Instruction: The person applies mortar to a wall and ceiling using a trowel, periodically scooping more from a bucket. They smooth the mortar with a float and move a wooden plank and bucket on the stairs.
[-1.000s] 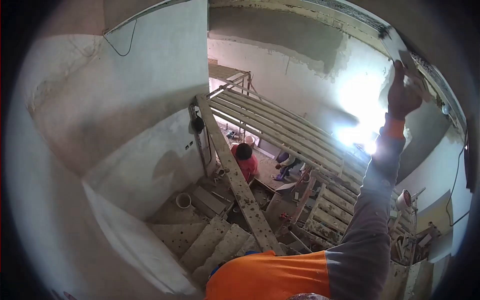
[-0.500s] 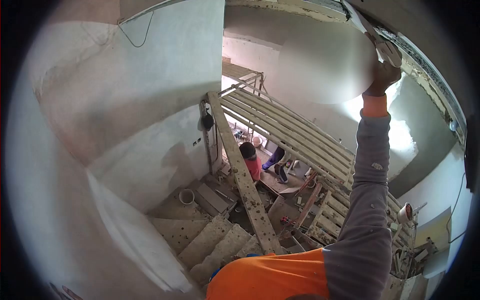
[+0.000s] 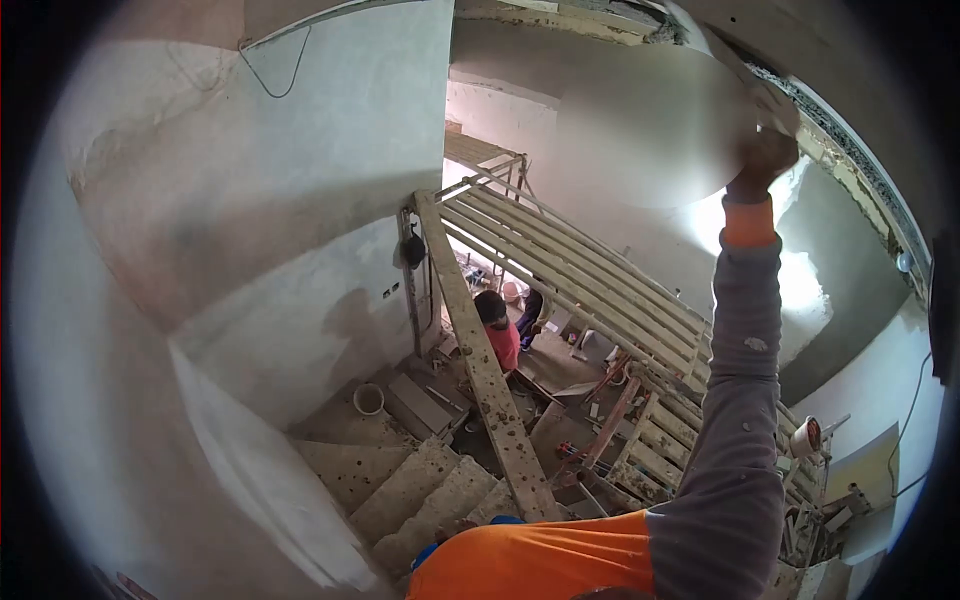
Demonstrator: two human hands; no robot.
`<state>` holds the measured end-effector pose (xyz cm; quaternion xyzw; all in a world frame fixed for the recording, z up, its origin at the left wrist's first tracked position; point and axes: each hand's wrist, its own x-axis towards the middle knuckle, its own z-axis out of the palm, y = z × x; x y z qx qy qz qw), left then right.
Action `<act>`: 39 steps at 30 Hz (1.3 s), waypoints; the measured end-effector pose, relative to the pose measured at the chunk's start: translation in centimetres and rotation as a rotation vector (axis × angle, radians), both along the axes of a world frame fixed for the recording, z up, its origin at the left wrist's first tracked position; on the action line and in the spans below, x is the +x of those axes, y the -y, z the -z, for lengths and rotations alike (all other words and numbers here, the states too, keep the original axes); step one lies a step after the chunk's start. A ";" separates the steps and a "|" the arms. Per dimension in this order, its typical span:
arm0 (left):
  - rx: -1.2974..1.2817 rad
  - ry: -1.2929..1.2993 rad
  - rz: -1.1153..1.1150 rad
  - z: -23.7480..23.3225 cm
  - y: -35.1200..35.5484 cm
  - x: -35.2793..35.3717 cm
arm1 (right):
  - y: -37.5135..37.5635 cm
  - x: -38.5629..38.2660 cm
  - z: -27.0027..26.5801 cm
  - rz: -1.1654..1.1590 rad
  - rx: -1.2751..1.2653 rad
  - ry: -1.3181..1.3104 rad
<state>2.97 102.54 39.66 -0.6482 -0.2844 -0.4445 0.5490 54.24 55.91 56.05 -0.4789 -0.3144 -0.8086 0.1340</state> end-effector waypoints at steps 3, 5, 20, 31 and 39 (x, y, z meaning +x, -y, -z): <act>-0.013 -0.007 -0.013 0.0 0.1 0.0 | 2.7 -0.1 0.2 0.088 0.005 -0.031; 0.007 -0.045 -0.065 0.2 0.0 -0.2 | 3.2 1.0 0.3 -0.064 0.040 -0.070; 0.001 -0.170 -0.078 0.0 0.0 -0.4 | 2.3 0.6 -0.6 0.150 -0.029 -0.045; -0.034 -0.133 -0.073 0.2 -0.4 -0.4 | -0.7 1.7 -0.6 0.193 -0.021 0.020; -0.056 -0.126 -0.104 1.1 -1.2 -1.4 | -4.8 5.0 -0.9 0.009 0.046 -0.001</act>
